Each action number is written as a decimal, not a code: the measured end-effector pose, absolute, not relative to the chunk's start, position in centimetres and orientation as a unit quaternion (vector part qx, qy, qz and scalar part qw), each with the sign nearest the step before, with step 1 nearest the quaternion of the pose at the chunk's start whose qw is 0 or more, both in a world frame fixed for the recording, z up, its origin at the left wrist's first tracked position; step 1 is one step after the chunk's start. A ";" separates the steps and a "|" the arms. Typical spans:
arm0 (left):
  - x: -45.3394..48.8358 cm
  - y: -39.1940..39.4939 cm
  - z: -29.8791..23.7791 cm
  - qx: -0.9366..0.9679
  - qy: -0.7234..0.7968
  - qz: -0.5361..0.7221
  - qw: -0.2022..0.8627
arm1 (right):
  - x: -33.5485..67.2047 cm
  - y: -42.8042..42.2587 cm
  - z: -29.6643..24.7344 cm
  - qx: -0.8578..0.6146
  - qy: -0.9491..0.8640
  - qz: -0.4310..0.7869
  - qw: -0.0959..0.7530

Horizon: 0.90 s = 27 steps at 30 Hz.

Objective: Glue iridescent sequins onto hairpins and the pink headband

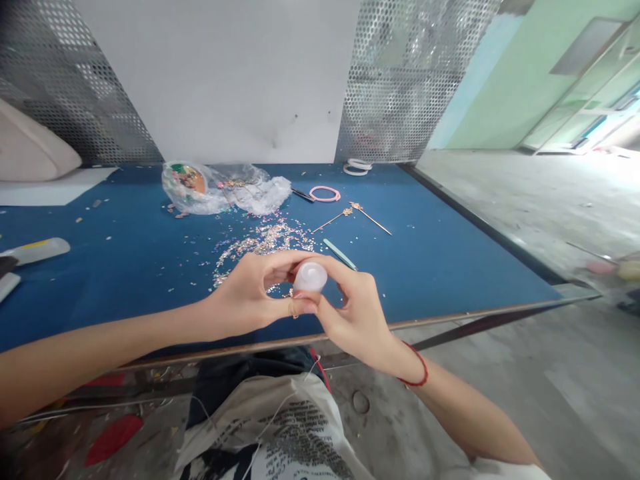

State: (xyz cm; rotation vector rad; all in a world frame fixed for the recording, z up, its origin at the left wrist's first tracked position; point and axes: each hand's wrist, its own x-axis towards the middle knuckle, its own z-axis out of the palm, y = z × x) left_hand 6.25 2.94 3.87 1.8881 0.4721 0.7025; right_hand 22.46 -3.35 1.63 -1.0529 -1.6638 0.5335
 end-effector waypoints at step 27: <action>6.2 3.5 4.1 0.800 0.204 0.295 0.481 | 22.1 -2.9 2.0 -0.447 -0.671 0.236 0.542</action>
